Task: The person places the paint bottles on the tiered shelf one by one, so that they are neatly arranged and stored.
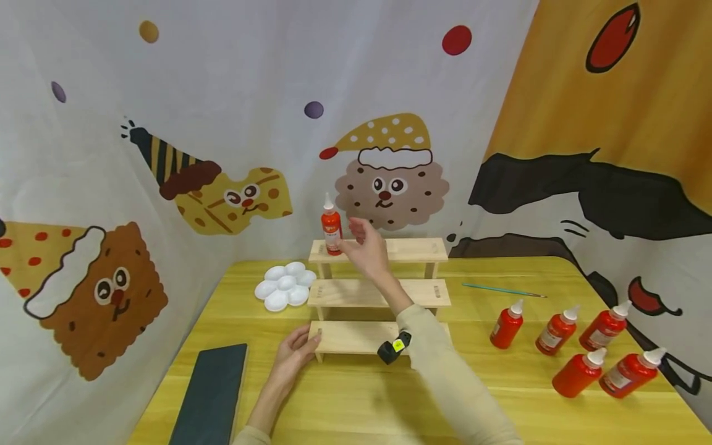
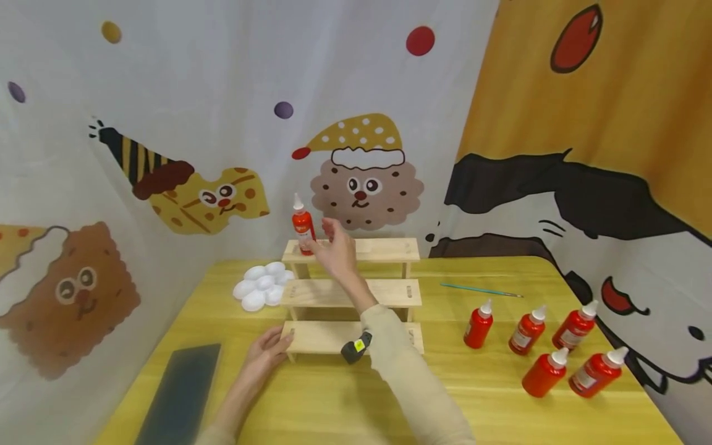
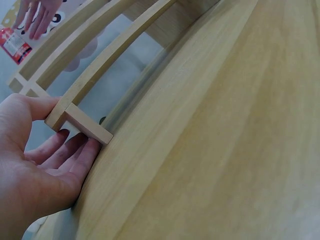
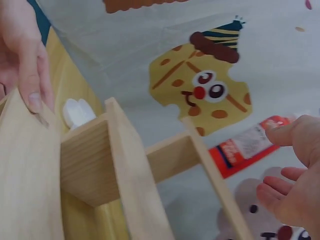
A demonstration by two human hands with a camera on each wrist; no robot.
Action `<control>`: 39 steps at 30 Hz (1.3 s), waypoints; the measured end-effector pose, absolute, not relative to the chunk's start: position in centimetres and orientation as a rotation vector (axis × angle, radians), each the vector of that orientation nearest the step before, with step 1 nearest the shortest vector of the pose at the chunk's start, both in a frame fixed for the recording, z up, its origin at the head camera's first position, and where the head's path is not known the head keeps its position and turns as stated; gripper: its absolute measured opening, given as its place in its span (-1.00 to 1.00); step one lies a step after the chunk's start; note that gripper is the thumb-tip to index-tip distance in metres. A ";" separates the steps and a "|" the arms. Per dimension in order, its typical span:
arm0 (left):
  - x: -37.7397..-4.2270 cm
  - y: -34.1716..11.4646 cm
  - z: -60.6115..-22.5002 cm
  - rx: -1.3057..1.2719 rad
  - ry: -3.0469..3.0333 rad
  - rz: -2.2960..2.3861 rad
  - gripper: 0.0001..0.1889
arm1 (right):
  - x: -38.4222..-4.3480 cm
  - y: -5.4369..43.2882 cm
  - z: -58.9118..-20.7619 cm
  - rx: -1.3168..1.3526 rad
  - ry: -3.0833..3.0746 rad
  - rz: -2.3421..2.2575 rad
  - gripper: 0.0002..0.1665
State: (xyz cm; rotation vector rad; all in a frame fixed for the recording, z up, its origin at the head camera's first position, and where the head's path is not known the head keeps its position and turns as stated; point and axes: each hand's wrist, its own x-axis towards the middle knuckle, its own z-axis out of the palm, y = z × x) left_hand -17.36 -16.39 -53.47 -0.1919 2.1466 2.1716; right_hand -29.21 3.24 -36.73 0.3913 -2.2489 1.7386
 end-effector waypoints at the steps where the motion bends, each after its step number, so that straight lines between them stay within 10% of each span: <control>1: -17.3 -16.4 -53.5 -0.192 2.148 2.169 -0.36 | -29.0 3.6 -36.5 0.390 -2.237 1.741 -0.31; 39: -17.7 -16.7 -53.7 -0.191 2.158 2.152 -0.34 | -17.5 23.9 -35.1 -0.092 -1.812 1.342 -0.29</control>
